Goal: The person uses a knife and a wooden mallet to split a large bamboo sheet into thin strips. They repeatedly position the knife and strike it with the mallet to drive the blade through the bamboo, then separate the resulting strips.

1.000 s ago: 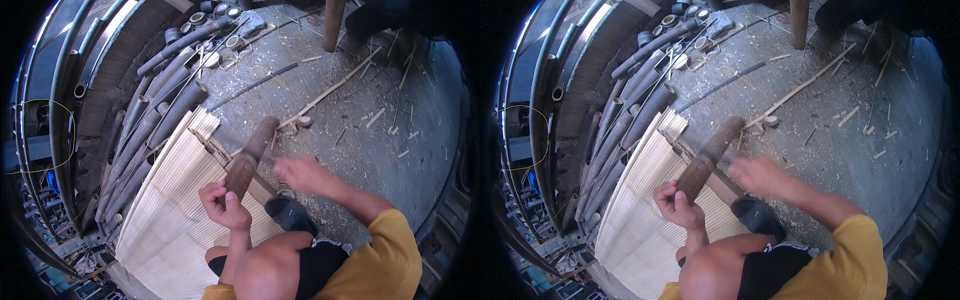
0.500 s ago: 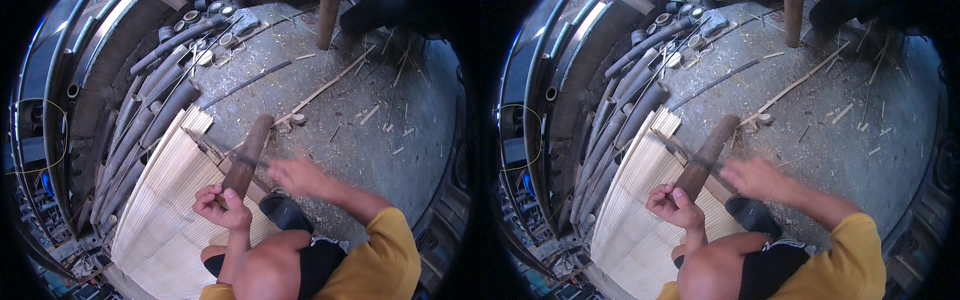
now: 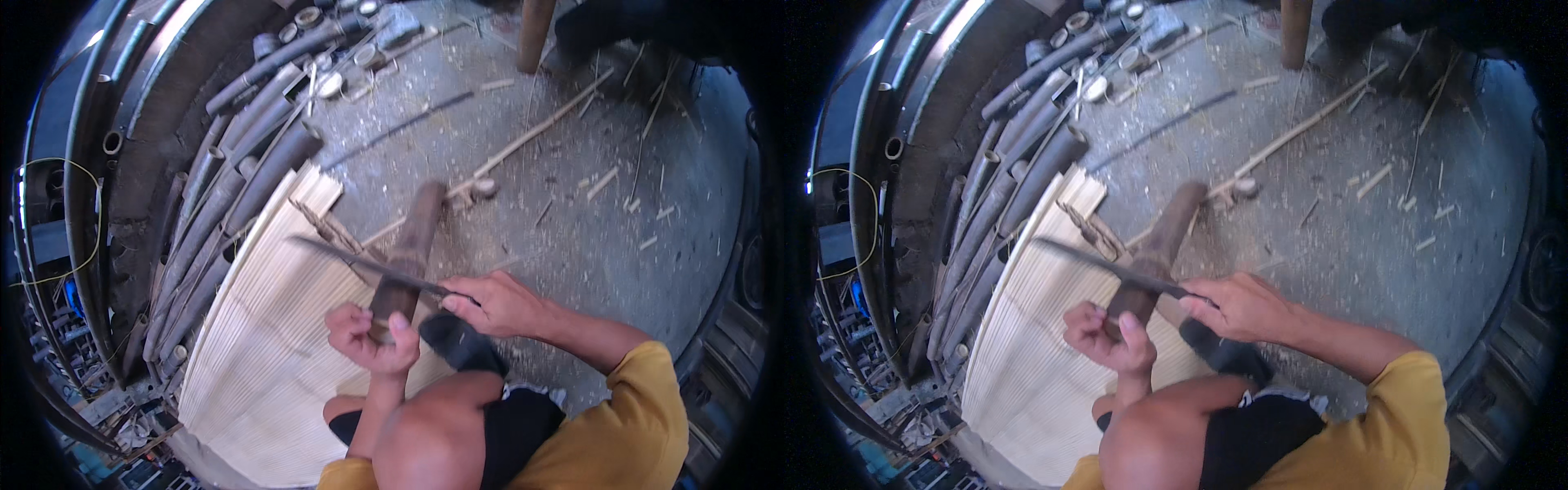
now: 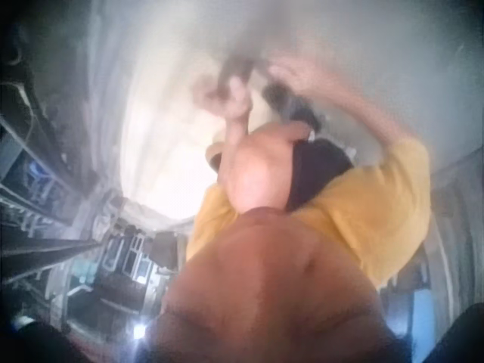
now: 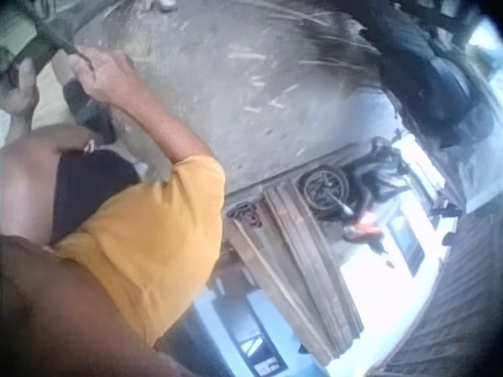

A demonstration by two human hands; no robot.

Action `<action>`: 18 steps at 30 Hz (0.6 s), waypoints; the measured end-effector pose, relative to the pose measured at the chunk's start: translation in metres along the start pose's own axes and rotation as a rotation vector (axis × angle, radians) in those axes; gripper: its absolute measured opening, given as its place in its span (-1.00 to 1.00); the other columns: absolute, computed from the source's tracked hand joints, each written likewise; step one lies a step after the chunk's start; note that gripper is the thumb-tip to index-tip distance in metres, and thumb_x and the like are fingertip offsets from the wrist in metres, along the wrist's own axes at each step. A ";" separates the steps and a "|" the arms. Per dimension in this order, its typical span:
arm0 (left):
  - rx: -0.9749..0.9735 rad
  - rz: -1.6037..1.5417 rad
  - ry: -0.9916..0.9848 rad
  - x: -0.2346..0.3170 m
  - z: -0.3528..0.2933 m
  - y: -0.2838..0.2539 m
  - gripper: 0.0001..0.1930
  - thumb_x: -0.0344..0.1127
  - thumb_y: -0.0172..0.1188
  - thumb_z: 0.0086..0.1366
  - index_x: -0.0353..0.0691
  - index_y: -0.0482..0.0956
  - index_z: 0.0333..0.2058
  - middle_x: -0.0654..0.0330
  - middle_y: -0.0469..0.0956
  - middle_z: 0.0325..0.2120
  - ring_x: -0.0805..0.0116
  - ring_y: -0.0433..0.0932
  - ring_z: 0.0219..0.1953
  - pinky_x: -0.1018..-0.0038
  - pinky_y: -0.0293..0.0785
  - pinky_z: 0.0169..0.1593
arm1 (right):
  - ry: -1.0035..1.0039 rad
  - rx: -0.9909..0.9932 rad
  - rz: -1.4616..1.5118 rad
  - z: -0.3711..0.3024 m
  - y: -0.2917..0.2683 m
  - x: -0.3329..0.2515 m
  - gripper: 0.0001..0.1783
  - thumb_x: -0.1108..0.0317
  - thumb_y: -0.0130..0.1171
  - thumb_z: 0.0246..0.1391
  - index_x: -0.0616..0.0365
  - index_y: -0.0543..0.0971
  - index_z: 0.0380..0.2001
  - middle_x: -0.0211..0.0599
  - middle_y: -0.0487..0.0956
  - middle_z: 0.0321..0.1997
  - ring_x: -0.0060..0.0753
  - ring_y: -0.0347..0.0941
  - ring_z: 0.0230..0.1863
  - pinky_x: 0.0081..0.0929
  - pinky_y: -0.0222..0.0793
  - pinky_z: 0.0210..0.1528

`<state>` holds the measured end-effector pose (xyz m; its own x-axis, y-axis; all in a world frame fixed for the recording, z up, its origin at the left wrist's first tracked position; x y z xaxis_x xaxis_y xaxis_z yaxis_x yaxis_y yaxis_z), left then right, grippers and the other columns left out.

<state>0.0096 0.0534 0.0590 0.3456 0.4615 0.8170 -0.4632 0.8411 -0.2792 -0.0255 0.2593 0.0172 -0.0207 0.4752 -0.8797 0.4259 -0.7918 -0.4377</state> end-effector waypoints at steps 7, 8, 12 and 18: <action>-0.076 -0.038 0.084 -0.004 0.010 0.015 -0.54 -0.35 0.38 0.02 -0.13 0.21 -0.25 0.12 0.29 -0.32 0.34 0.26 -0.36 0.42 0.25 -0.26 | 0.042 -0.089 -0.021 0.003 -0.013 0.003 -0.53 -0.03 0.03 0.37 0.15 0.66 -0.07 0.11 0.67 -0.23 0.29 0.61 -0.19 0.01 0.55 -0.11; -0.080 -0.045 0.079 -0.004 0.007 0.014 -0.55 -0.36 0.37 0.01 -0.13 0.22 -0.26 0.12 0.29 -0.32 0.34 0.26 -0.37 0.42 0.25 -0.27 | -0.071 -0.042 0.067 -0.009 -0.005 -0.004 -0.53 -0.02 0.03 0.36 0.15 0.66 -0.06 0.10 0.68 -0.22 0.29 0.61 -0.18 0.00 0.56 -0.10; -0.151 -0.005 0.106 -0.003 0.013 0.016 -0.57 -0.36 0.37 -0.01 -0.11 0.24 -0.30 0.14 0.30 -0.37 0.33 0.28 -0.36 0.43 0.26 -0.27 | 0.241 -0.146 -0.101 0.018 -0.022 0.030 -0.51 -0.04 0.05 0.36 0.15 0.65 0.00 0.12 0.68 -0.17 0.29 0.62 -0.15 0.03 0.55 -0.05; -0.268 -0.010 0.168 -0.007 0.013 0.003 -0.54 -0.36 0.37 -0.07 -0.07 0.21 -0.31 0.19 0.30 -0.38 0.32 0.26 -0.37 0.40 0.23 -0.28 | 0.214 -0.090 -0.131 0.021 -0.018 0.025 -0.54 -0.02 0.01 0.39 0.15 0.64 -0.05 0.20 0.62 -0.35 0.33 0.59 -0.28 0.07 0.51 -0.21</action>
<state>-0.0045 0.0494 0.0590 0.4895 0.4745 0.7316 -0.2357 0.8798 -0.4129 -0.0526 0.2775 -0.0008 0.1068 0.6497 -0.7526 0.5112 -0.6852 -0.5189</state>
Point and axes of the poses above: each hand's wrist, its own z-axis towards the middle knuckle, its own y-axis out of the palm, x = y × z, the point moved 5 cm from there along z, towards the middle knuckle
